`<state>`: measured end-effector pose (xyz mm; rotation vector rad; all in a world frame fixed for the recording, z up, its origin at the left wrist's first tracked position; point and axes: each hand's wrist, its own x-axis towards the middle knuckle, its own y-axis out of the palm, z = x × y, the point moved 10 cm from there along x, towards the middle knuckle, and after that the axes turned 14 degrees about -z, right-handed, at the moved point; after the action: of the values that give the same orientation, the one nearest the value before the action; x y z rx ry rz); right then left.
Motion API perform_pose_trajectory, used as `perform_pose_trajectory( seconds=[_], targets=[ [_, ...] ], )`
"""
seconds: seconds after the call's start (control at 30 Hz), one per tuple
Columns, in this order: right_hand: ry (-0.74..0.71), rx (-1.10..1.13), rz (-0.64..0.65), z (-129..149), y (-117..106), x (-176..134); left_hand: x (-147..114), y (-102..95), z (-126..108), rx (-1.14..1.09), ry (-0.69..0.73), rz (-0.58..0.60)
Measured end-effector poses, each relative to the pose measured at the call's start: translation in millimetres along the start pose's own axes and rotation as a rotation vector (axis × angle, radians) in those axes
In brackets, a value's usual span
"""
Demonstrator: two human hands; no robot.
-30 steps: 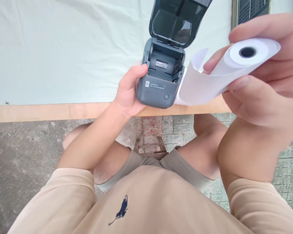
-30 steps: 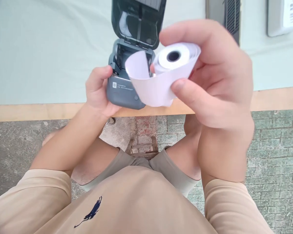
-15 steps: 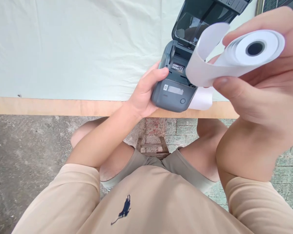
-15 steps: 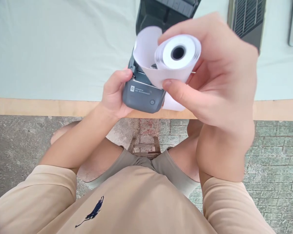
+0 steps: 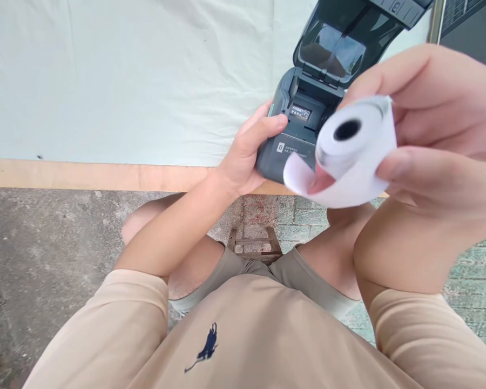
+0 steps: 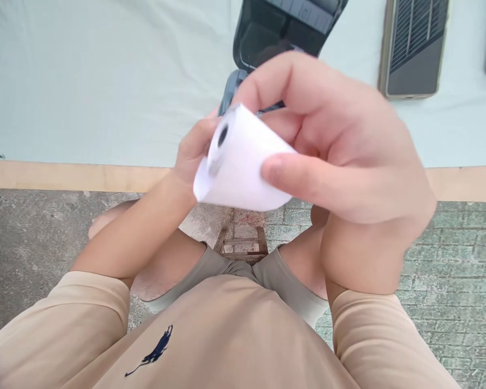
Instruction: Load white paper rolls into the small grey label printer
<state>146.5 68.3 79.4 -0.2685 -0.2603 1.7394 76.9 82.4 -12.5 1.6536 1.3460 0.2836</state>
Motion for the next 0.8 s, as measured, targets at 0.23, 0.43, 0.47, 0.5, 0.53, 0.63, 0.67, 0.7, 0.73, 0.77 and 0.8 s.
perform_pose_trajectory(
  seconds=[0.23, 0.43, 0.47, 0.5, 0.53, 0.63, 0.67, 0.7, 0.73, 0.77, 0.8],
  targets=[
    [-0.074, -0.417, -0.044, 1, 3, 1, 0, -8.8, 1, 0.048, -0.029, -0.064],
    [-0.230, -0.794, -0.238, 7, -7, 2, 1, -7.4, 1, 0.086, 0.016, -0.016],
    [-0.207, -0.852, -0.244, 2, -8, 4, 0, -6.9, 1, 0.086, 0.016, -0.015],
    [-0.187, -0.904, -0.237, -3, -8, 6, -1, -6.4, 1, 0.089, 0.018, -0.015],
    [-0.167, -0.946, -0.223, -7, -8, 8, -2, -6.5, 1, 0.094, 0.017, -0.022],
    [-0.107, -0.995, -0.193, -16, -7, 12, -3, -6.9, 1, 0.101, 0.010, -0.046],
    [-0.117, -0.981, -0.204, -14, -8, 13, -3, -6.1, 1, 0.081, 0.004, -0.045],
    [-0.150, -0.952, -0.231, -8, -9, 12, -2, -5.1, 0, 0.057, -0.001, -0.042],
    [-0.198, -0.915, -0.264, -1, -10, 11, -2, -3.2, 0, 0.040, -0.007, -0.028],
    [-0.250, -0.873, -0.280, 7, -9, 9, -1, -1.0, 0, 0.034, -0.014, -0.010],
    [-0.302, -0.837, -0.274, 13, -7, 6, -1, 0.7, 1, 0.038, -0.022, 0.006]
  ],
)
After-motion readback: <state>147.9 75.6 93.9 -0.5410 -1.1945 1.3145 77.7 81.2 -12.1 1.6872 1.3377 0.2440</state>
